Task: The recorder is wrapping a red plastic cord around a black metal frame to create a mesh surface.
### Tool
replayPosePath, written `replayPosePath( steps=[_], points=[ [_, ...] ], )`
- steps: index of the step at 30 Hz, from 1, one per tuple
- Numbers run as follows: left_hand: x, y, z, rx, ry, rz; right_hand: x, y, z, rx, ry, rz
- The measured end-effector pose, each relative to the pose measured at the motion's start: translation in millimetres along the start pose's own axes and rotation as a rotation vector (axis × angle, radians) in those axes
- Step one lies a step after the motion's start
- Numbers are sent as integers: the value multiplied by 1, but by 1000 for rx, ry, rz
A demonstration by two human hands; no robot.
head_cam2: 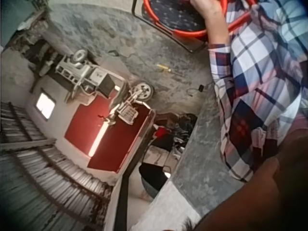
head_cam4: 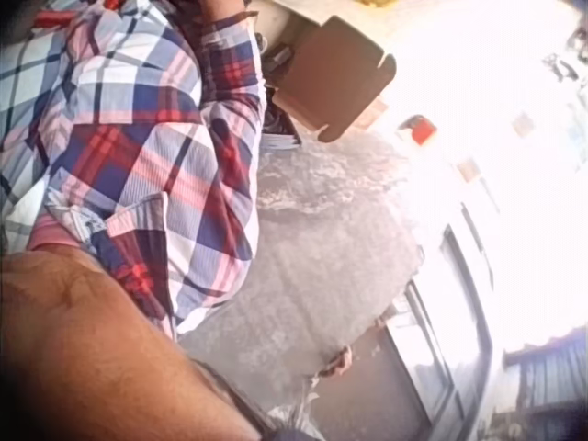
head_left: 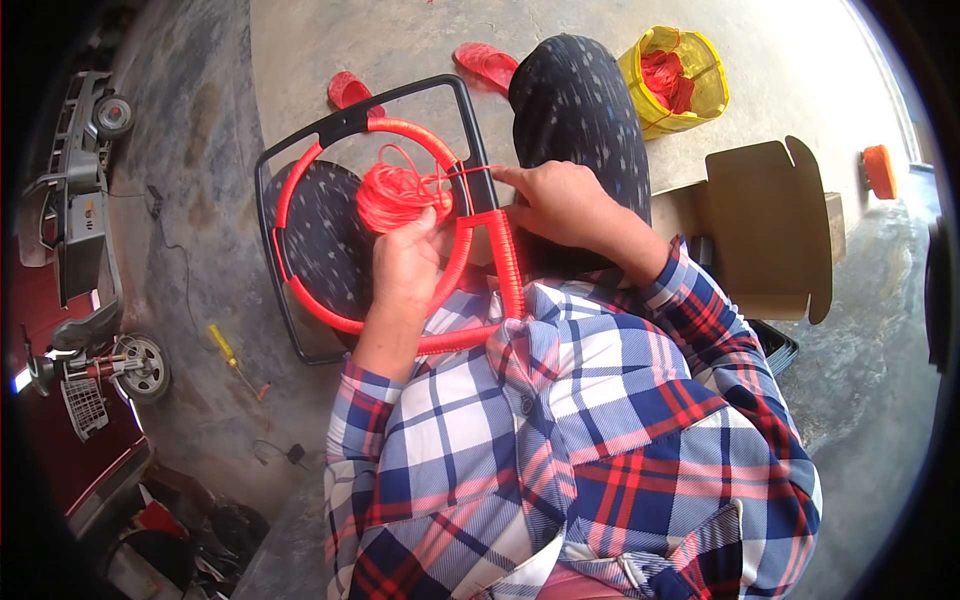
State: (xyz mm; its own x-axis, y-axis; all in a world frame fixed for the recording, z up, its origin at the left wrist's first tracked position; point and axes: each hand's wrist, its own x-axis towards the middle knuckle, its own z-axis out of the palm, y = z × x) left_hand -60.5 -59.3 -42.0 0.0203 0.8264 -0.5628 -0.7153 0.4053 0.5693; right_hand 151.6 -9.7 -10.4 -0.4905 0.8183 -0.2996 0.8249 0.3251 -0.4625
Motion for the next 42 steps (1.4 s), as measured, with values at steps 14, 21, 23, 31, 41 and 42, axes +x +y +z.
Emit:
replayPosePath(
  steps=[14,21,23,31,41,42],
  points=[
    [-8,7,14,102,-198,-122,-14,52,-13,2119,115,-198],
    [-2,4,8,183,-282,-102,-33,81,-44,1899,-309,-1015],
    [-8,8,13,203,-286,-78,-43,61,-54,2029,144,-713],
    [-15,7,21,292,-284,-59,-22,16,4,846,73,-116],
    [-12,6,12,276,-206,-71,-69,40,-69,1553,338,32],
    [-12,6,14,288,-195,-78,-76,36,-74,1587,385,8]
  ],
)
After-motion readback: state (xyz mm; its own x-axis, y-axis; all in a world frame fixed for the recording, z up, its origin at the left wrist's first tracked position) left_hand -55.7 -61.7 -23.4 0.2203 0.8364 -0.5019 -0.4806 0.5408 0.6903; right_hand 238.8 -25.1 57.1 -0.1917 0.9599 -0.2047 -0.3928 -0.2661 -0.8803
